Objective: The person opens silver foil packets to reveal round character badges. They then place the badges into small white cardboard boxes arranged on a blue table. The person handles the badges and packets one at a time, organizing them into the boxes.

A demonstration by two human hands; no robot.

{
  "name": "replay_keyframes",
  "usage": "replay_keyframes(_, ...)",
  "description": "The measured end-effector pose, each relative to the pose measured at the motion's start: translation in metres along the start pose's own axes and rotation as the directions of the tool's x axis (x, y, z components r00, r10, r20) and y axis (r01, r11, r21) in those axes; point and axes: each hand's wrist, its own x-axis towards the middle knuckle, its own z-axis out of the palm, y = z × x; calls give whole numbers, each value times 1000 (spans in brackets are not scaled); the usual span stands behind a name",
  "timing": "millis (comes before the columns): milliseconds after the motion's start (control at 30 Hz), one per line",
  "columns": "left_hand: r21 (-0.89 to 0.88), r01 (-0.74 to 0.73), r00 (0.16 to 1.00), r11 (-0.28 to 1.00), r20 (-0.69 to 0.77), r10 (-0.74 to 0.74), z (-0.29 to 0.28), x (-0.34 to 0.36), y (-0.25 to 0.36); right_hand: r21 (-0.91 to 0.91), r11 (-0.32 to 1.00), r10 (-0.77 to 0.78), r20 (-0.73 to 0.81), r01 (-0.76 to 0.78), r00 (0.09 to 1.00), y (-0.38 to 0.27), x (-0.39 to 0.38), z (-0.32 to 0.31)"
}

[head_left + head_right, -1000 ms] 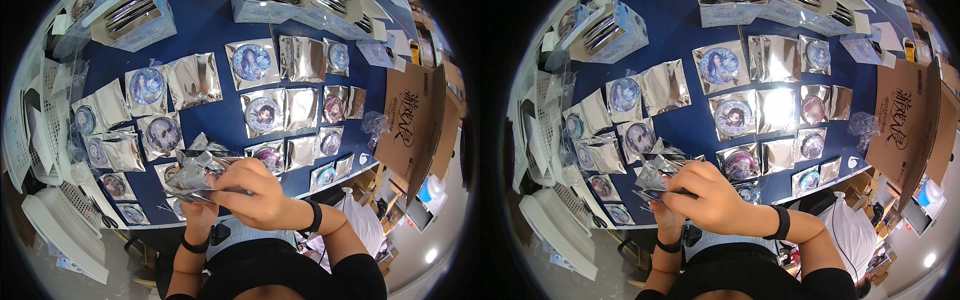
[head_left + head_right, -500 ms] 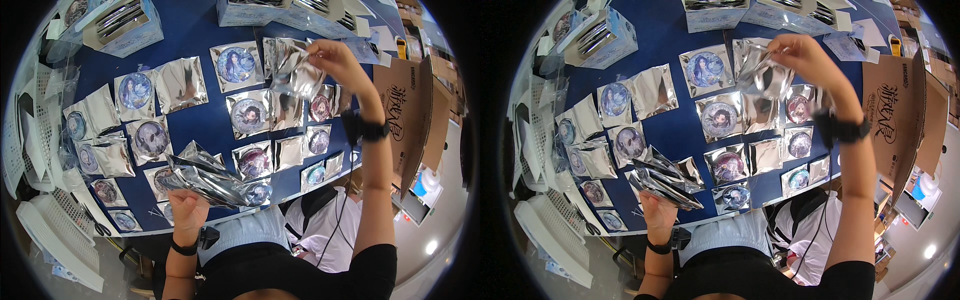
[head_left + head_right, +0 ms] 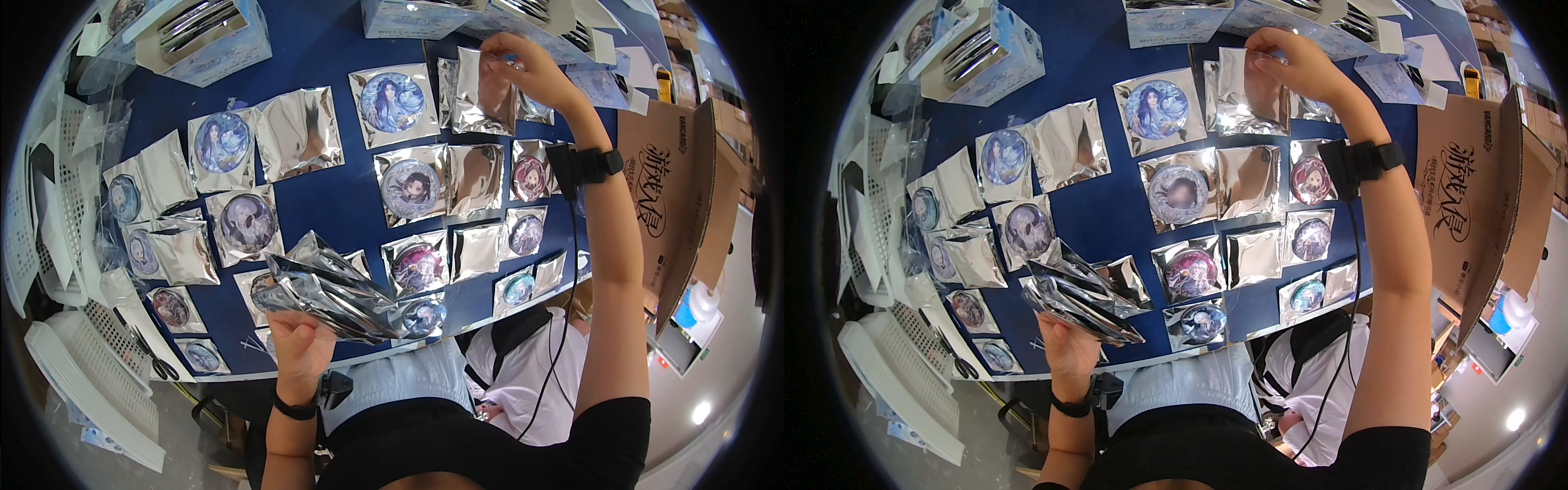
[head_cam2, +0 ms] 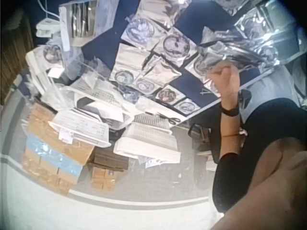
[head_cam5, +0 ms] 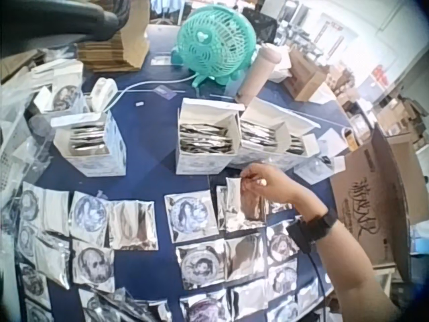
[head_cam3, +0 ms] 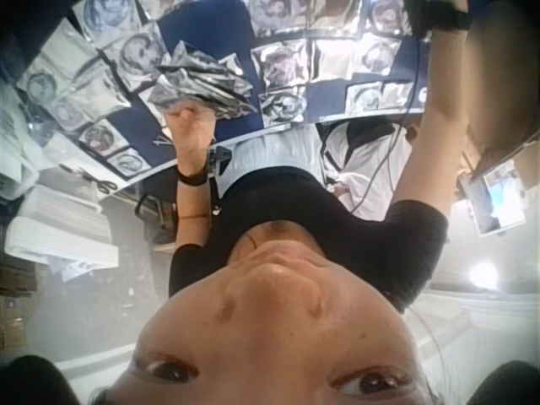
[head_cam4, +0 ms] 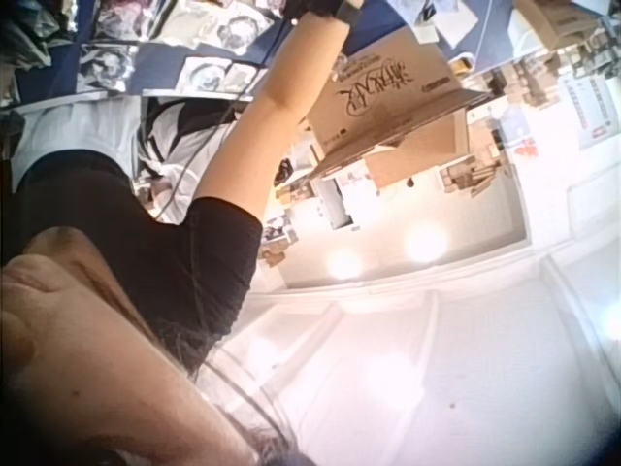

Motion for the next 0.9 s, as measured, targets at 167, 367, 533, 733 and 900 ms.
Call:
replay_keyframes(167, 22, -1, 1000, 1000, -10, 1, -1, -2, -4, 45, 997, -64, -130, 70, 989, -5, -6, 1)
replay_keyframes(367, -145, 13, 998, 989, -53, -21, 2, 0, -11, -157, 983, -135, -286, 92, 949, -57, -21, -1)
replay_keyframes(533, -139, -12, 999, 990, -34, 7, -1, 1, -14, 420, 885, -109, -229, 200, 967, -193, -52, 25)
replay_keyframes(733, -124, -46, 998, 991, -53, 39, 18, 1, -12, 418, 845, -313, -121, 334, 942, -237, -69, 61)
replay_keyframes(900, 142, -204, 974, 969, -74, 216, 7, -5, -20, 447, 862, -216, -101, 238, 971, -235, -77, 73)
